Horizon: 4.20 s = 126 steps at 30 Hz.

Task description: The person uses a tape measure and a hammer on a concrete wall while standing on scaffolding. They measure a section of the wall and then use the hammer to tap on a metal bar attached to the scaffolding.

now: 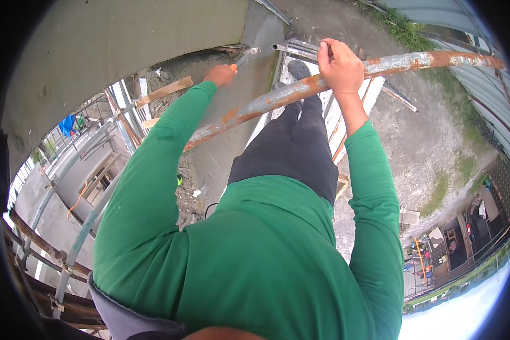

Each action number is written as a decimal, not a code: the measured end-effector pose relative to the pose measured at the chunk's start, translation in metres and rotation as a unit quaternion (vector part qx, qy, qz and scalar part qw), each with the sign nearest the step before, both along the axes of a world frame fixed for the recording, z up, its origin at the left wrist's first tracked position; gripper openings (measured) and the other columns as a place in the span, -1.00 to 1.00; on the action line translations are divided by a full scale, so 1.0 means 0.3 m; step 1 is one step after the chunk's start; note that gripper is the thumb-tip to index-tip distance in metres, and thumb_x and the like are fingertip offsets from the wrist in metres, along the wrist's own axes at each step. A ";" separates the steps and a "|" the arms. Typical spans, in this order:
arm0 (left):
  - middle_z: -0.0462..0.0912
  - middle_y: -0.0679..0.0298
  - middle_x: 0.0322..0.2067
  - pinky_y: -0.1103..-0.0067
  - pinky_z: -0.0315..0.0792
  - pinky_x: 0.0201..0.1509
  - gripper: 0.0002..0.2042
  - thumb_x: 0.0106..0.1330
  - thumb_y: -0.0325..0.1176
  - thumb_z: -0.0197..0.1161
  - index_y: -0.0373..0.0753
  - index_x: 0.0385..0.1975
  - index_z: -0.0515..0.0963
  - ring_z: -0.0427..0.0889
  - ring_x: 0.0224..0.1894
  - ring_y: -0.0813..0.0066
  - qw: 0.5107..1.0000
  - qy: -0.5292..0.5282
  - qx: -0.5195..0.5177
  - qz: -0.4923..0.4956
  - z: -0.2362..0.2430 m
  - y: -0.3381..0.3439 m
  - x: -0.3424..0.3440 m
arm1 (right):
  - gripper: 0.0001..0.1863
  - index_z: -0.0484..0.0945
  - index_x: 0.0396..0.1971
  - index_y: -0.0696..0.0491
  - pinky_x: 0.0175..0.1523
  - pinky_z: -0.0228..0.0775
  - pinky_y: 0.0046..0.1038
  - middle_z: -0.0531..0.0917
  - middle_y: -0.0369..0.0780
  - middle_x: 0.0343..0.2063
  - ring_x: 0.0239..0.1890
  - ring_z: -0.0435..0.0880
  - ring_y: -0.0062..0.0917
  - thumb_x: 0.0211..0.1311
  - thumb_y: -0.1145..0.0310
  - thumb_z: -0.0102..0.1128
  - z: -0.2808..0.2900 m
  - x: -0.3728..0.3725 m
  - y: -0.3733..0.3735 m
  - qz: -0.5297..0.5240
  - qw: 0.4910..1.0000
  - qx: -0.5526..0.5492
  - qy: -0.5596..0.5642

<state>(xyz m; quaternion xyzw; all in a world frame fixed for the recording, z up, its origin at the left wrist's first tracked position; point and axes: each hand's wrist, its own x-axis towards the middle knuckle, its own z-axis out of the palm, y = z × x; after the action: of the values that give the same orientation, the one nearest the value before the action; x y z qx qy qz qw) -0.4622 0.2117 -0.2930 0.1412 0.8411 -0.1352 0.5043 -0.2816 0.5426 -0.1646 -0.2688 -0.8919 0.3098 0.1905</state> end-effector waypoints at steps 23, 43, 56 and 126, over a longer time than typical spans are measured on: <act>0.59 0.21 -0.59 0.37 0.43 -0.57 -0.66 0.56 -0.09 0.13 -0.29 -0.28 0.52 0.56 -0.64 0.36 0.813 0.322 0.459 0.154 0.305 0.531 -0.241 | -0.85 0.73 -0.30 -0.14 -0.33 0.61 -0.28 0.76 -0.37 -0.42 -0.42 0.76 -0.36 0.33 0.16 0.25 -0.025 0.016 0.009 -0.021 1.000 0.018 -0.004; 0.55 0.12 -0.58 0.22 0.50 -0.34 -0.62 0.55 -0.04 0.20 -0.32 -0.19 0.49 0.71 -0.42 0.20 0.687 0.351 0.636 0.030 0.540 0.821 -0.433 | -0.91 0.72 -0.36 -0.09 -0.39 0.60 -0.31 0.74 -0.36 -0.47 -0.49 0.74 -0.35 0.29 0.26 0.31 -0.009 0.002 0.013 -0.023 0.999 0.025 0.014; 0.67 0.11 -0.58 0.22 0.53 -0.46 -0.51 0.46 0.05 0.17 -0.37 -0.33 0.63 0.68 -0.59 0.19 0.964 0.158 0.105 0.186 -0.025 0.256 -0.094 | -0.94 0.70 -0.37 -0.10 -0.38 0.61 -0.32 0.70 -0.36 -0.51 -0.48 0.73 -0.37 0.28 0.29 0.30 -0.022 -0.005 0.014 -0.014 0.999 0.029 0.013; 0.73 -0.23 -0.37 0.02 0.56 -0.04 -0.39 0.45 0.18 0.16 -0.43 -0.28 0.67 0.71 -0.19 -0.31 0.887 0.231 0.363 0.165 0.370 0.650 -0.258 | -0.90 0.72 -0.35 -0.06 -0.36 0.61 -0.32 0.73 -0.33 -0.47 -0.47 0.74 -0.35 0.29 0.28 0.30 -0.011 -0.022 0.032 0.006 0.999 0.029 0.023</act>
<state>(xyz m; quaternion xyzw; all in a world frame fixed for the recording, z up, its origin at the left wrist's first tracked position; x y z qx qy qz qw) -0.5397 0.4065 -0.1819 0.1384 0.9355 0.2359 0.2239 -0.2883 0.5522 -0.1679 -0.2504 -0.8976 0.2913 0.2162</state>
